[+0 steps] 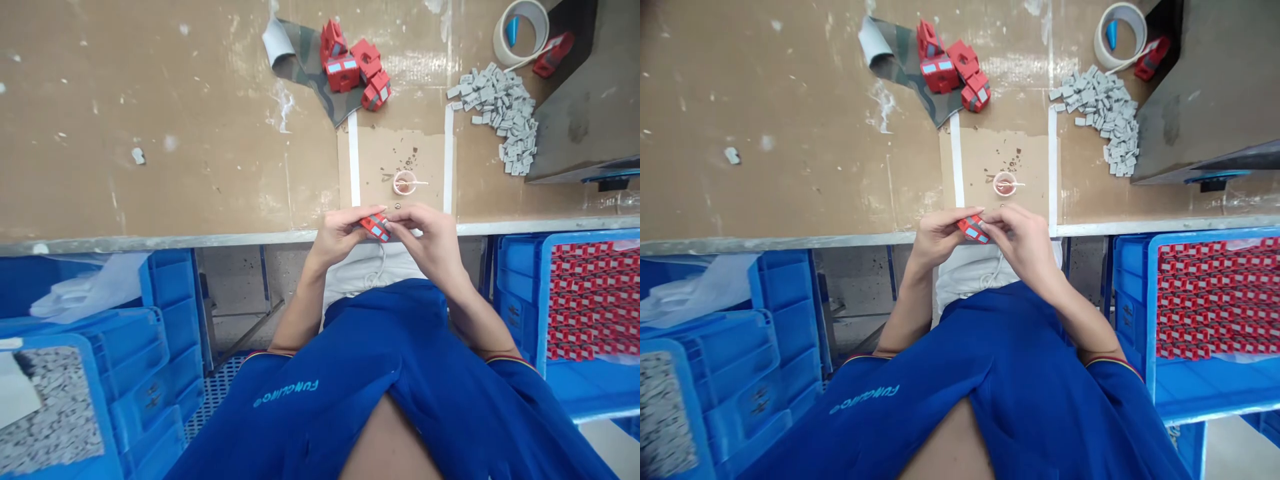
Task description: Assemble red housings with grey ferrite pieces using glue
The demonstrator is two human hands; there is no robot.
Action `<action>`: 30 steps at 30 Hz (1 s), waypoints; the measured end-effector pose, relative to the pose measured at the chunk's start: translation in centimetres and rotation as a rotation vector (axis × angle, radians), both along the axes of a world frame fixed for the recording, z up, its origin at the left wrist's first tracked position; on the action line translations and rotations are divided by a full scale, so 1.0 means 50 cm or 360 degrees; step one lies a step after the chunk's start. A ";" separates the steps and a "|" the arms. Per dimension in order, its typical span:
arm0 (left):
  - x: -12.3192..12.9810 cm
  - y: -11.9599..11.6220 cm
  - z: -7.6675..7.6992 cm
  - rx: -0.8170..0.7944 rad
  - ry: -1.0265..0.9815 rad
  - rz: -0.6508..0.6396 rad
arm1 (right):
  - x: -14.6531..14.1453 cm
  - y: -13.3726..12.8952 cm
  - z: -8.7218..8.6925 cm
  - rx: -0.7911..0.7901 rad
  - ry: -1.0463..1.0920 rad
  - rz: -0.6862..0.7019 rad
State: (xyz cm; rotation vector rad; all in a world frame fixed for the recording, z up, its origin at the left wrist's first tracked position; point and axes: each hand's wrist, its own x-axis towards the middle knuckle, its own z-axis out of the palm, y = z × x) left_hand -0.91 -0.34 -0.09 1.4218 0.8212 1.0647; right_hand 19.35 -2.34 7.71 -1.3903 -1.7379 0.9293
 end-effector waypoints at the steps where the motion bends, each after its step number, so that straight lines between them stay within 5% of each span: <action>1: 0.002 0.000 0.001 0.0010 0.0004 -0.0001 | -0.001 -0.009 -0.008 0.0039 0.0031 -0.0045; 12: -0.003 -0.003 -0.001 0.0195 0.0195 -0.0044 | 0.007 -0.020 -0.018 0.0343 -0.0606 0.0262; 21: 0.000 0.015 0.000 0.0382 0.0082 -0.0149 | 0.025 -0.019 -0.037 0.0084 0.0015 0.0171; 26: 0.017 0.000 -0.009 0.0212 -0.0110 0.0052 | -0.002 -0.024 -0.048 0.0292 0.0044 -0.0162; 30: 0.023 -0.009 -0.010 0.0135 -0.0082 0.0139 | -0.021 -0.023 -0.055 0.0400 0.0026 -0.0155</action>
